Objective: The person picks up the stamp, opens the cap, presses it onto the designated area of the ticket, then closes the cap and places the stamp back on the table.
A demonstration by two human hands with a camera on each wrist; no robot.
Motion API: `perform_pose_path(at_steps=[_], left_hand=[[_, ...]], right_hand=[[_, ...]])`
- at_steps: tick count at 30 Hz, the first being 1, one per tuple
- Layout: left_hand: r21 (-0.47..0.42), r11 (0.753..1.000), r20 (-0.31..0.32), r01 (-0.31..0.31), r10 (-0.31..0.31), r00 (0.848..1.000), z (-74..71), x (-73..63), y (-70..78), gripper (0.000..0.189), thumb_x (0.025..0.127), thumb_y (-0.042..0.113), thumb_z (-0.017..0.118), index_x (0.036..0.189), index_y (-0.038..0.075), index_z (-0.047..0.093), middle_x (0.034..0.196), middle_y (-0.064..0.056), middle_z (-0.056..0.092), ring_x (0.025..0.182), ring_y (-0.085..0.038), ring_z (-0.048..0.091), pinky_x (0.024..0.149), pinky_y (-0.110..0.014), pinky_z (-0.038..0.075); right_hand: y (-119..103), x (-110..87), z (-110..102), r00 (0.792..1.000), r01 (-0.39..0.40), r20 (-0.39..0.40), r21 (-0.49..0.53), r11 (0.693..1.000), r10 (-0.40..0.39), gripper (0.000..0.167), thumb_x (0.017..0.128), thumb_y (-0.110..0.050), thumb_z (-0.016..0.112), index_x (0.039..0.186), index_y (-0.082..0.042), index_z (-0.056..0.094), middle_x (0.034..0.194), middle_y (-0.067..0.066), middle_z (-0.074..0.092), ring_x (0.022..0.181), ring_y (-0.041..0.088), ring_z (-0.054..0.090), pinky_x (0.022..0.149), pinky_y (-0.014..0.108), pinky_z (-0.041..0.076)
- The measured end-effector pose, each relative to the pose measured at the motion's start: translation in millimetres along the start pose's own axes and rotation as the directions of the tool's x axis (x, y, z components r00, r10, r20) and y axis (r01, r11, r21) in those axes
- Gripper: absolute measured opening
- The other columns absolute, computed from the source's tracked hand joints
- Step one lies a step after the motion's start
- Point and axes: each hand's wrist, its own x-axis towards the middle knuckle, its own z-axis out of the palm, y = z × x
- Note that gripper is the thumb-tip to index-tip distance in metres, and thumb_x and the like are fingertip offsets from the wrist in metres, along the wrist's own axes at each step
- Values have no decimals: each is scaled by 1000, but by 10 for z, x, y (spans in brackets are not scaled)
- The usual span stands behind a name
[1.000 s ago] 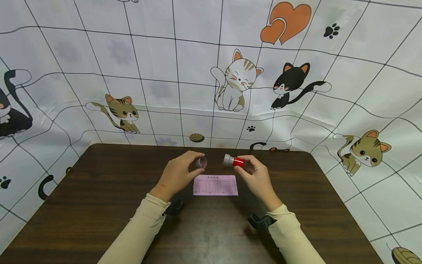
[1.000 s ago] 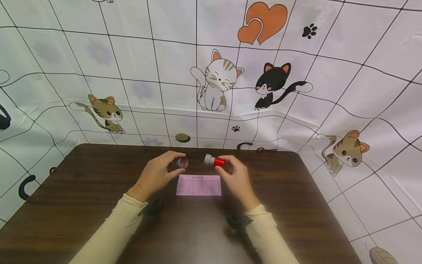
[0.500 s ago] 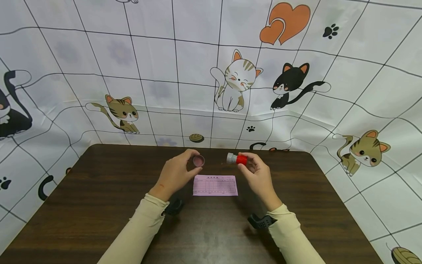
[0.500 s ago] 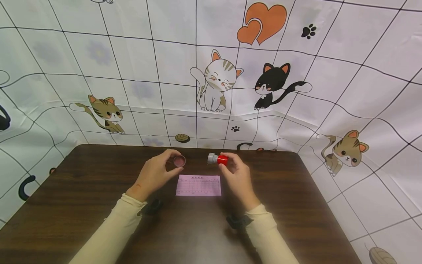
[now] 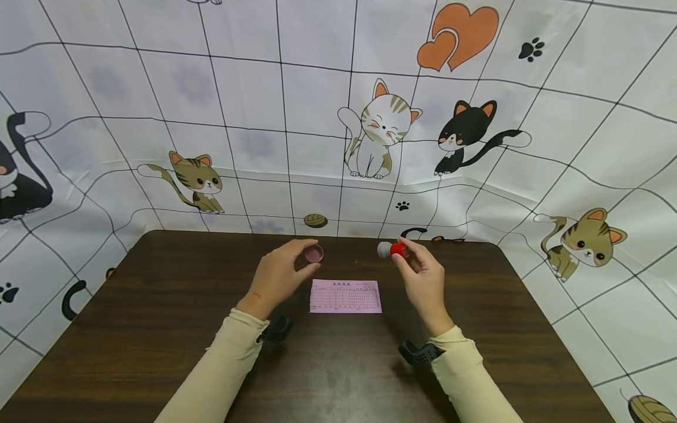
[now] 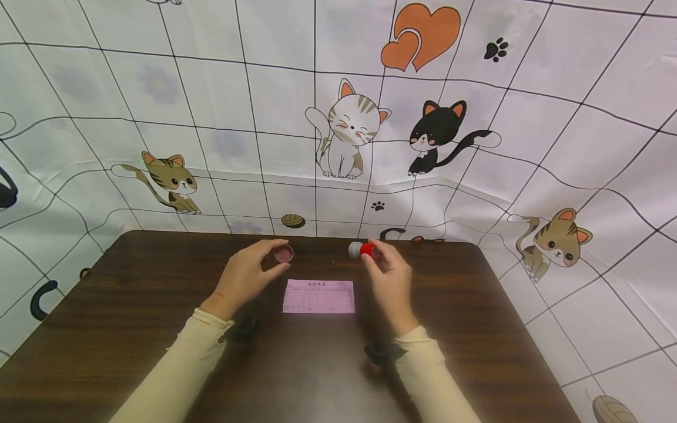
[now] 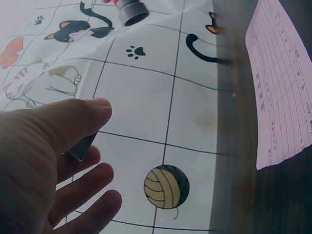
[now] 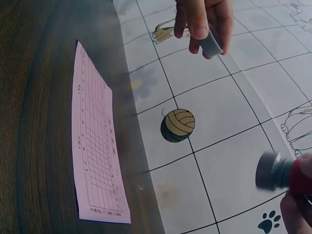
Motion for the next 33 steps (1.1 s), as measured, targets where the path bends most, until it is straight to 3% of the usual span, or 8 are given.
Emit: perform_pose_path(at_steps=[4, 8, 12, 19, 33], left_hand=[[-12, 1000, 4, 18, -17, 1000, 10, -1, -47, 46, 88, 24, 85, 130, 11, 70, 119, -5, 69, 104, -21, 68, 87, -43, 59], [-19, 999, 9, 42, -42, 999, 32, -8, -110, 47, 88, 24, 86, 130, 11, 71, 116, -5, 67, 99, -21, 66, 83, -43, 58], [-26, 997, 33, 77, -76, 997, 45, -22, -170, 52, 89, 24, 85, 135, 10, 67, 123, -7, 68, 105, -23, 67, 87, -46, 58], [-22, 990, 68, 139, -137, 988, 97, -38, -317, 47, 90, 25, 83, 131, 9, 68, 126, -8, 70, 115, -26, 66, 97, -50, 54], [-6, 969, 120, 247, -245, 962, 202, 20, -590, 44, 91, 22, 81, 131, 8, 68, 124, -11, 71, 112, -31, 68, 96, -52, 54]], right_hand=[[10, 5, 8, 1000, 16, -7, -8, 1000, -16, 38, 86, 17, 73, 122, 18, 63, 118, 33, 69, 103, 43, 68, 92, 19, 54], [22, 10, 23, 1000, 0, -11, -22, 1000, 0, 34, 85, 15, 75, 117, 17, 65, 112, 31, 71, 97, 39, 69, 87, 16, 55], [35, 18, 33, 1000, -7, -14, -54, 999, 6, 31, 85, 14, 76, 114, 15, 68, 107, 30, 72, 93, 38, 70, 83, 13, 55], [80, 25, 20, 1000, -13, -12, -85, 996, 12, 30, 85, 12, 77, 114, 14, 69, 105, 29, 72, 92, 40, 71, 84, 14, 55], [216, 17, -80, 998, -63, -22, -108, 992, 61, 30, 86, 12, 76, 114, 15, 67, 109, 30, 71, 97, 42, 71, 86, 14, 55]])
